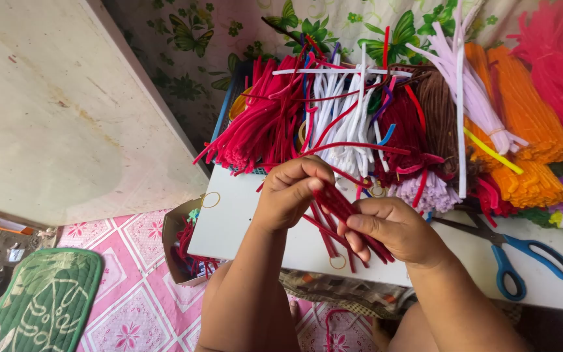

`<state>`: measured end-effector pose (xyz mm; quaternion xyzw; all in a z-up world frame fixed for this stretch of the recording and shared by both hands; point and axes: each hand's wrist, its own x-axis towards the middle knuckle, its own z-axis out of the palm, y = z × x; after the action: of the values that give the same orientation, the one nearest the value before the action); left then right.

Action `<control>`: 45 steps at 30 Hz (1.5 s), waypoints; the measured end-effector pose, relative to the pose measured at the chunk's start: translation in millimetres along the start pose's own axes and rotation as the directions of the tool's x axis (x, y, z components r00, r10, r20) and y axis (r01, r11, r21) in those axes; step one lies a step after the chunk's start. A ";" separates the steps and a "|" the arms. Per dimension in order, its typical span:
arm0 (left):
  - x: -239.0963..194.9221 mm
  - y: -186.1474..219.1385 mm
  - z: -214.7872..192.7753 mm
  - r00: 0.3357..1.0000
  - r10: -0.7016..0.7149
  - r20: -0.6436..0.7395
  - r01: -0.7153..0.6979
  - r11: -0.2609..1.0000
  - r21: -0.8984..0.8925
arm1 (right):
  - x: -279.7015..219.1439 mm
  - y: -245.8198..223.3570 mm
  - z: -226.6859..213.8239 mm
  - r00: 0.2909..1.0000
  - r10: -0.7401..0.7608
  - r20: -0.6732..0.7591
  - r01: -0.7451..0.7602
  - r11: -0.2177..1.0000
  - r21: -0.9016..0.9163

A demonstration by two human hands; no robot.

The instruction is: The person gathers red yarn strands, folds them, and ties them with a rubber band to form a tassel. They repeat this process to create multiple tassels, placing the finished ones on the table.

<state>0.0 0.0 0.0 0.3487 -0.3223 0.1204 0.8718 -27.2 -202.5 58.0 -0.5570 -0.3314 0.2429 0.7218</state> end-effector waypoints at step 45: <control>9.8 34.4 38.4 0.945 -0.230 -0.233 0.312 0.849 0.427 | 4.9 6.6 -31.0 0.967 0.211 -0.143 -0.250 0.896 -0.367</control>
<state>-25.8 -1.4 45.6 0.5746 -0.1551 0.0980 0.7976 -0.6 -217.1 47.6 -0.7335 -0.2679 0.2294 0.5810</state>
